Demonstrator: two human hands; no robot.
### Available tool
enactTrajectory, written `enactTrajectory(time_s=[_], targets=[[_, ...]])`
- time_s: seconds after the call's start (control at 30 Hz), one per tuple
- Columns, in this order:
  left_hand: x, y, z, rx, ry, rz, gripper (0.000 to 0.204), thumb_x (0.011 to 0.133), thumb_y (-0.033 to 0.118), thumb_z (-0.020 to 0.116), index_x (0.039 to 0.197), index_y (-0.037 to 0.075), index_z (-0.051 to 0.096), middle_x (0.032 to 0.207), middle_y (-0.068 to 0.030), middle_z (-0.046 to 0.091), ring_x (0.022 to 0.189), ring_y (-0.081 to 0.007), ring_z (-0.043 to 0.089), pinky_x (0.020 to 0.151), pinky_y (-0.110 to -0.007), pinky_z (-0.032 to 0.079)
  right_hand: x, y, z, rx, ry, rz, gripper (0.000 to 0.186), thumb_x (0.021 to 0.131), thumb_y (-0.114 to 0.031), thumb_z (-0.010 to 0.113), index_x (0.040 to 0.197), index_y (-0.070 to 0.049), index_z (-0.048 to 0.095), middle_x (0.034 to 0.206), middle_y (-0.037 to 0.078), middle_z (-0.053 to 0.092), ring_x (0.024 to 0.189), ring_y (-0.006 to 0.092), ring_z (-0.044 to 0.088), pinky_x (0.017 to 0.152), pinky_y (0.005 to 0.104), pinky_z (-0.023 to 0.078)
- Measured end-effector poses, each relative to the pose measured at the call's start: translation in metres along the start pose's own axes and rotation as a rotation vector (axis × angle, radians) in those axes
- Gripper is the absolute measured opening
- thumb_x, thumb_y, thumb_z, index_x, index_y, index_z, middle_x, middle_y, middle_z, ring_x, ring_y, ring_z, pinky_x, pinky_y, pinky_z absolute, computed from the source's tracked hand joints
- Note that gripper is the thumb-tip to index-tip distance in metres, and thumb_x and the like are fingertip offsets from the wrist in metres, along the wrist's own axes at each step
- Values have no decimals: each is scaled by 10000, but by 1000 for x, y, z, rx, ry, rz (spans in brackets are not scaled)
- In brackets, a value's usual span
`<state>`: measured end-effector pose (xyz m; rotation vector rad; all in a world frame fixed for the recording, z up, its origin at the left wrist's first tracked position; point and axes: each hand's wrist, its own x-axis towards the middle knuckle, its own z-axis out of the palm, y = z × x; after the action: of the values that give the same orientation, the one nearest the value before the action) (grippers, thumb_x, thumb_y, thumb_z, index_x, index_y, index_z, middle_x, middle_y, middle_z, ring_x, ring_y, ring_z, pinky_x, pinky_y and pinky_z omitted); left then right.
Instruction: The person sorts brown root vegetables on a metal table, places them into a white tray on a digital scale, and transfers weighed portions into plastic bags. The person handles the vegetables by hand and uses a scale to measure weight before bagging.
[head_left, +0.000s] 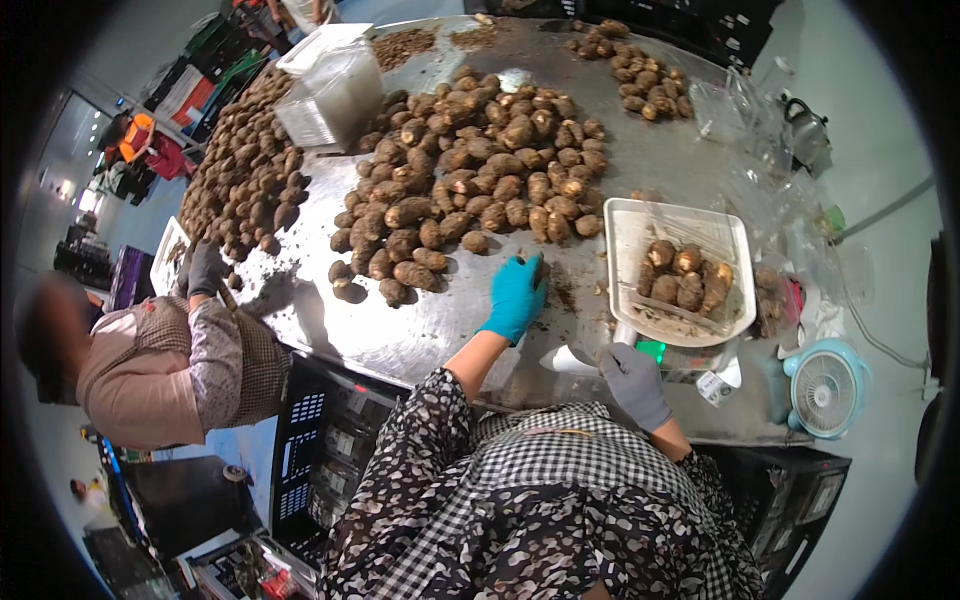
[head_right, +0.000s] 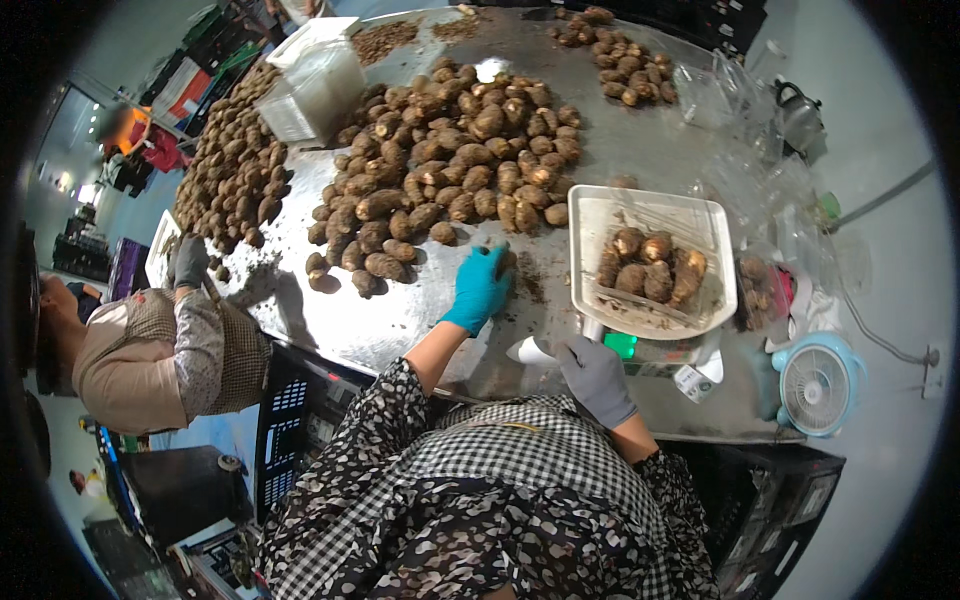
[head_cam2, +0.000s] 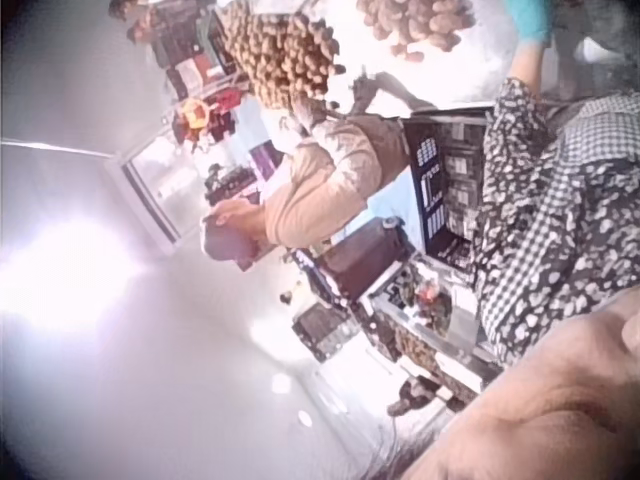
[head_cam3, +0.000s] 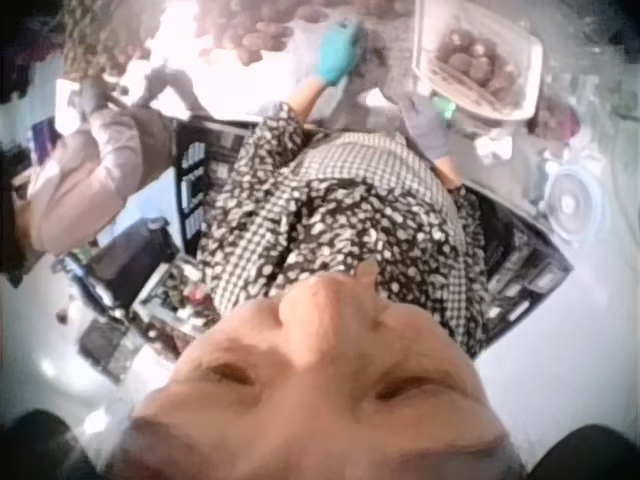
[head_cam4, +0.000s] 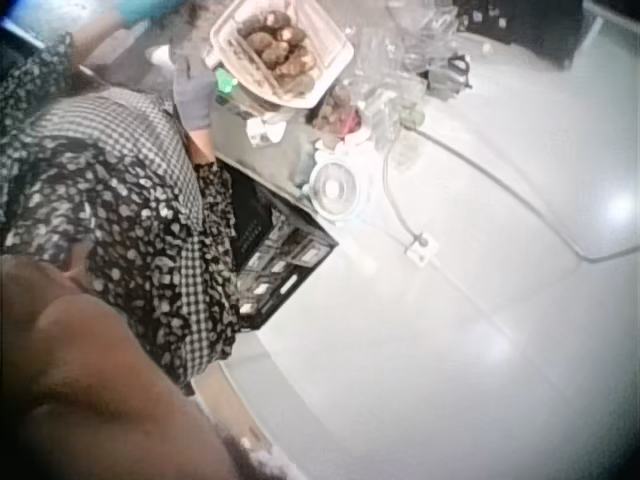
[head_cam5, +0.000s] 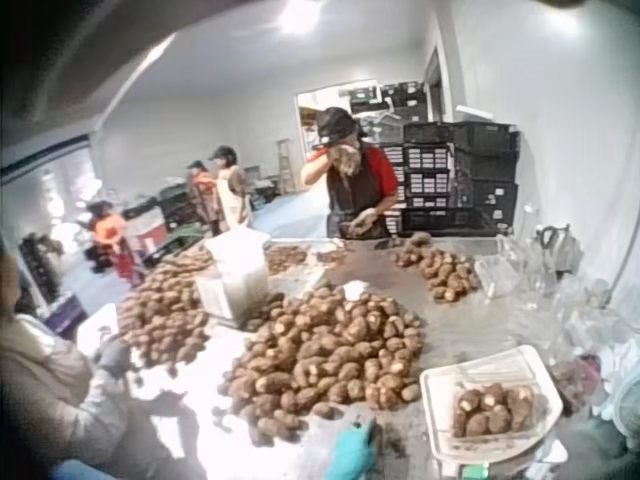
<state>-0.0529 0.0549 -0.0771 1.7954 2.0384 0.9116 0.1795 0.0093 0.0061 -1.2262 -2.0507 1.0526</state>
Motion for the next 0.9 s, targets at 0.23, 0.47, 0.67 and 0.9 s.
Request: enactTrajectory(time_s=[0.23,0.47,0.67,0.9], targets=[[25,-40,-25,118,279,2,476,759,54,660,1219,111,551,1070,-192,539,963,-376,517,812,-441,447,20,1,1,-50,-172,-109,154,880,-190,566,891,-60,648,820,136,650,691,305,634,603,360,499],[50,-102,-32,-282,35,-308,338,789,-1,618,1118,77,601,990,-97,621,1012,-246,565,834,-347,471,27,1,13,-57,-212,-160,168,883,-203,565,920,-55,637,828,128,649,694,314,622,621,366,493],[15,-54,-40,-1403,-166,-403,411,858,163,671,1232,69,531,1112,-33,593,978,-162,582,851,-279,469,35,-6,9,-51,-173,-228,189,872,-188,582,978,-41,636,868,128,651,716,318,623,641,373,500],[-22,24,-48,-1750,-450,-427,580,839,337,677,1301,57,466,1103,-18,585,963,-148,570,848,-302,462,51,-34,10,-58,152,-181,450,803,-258,677,1189,-54,567,1017,160,603,861,319,602,750,367,493]])
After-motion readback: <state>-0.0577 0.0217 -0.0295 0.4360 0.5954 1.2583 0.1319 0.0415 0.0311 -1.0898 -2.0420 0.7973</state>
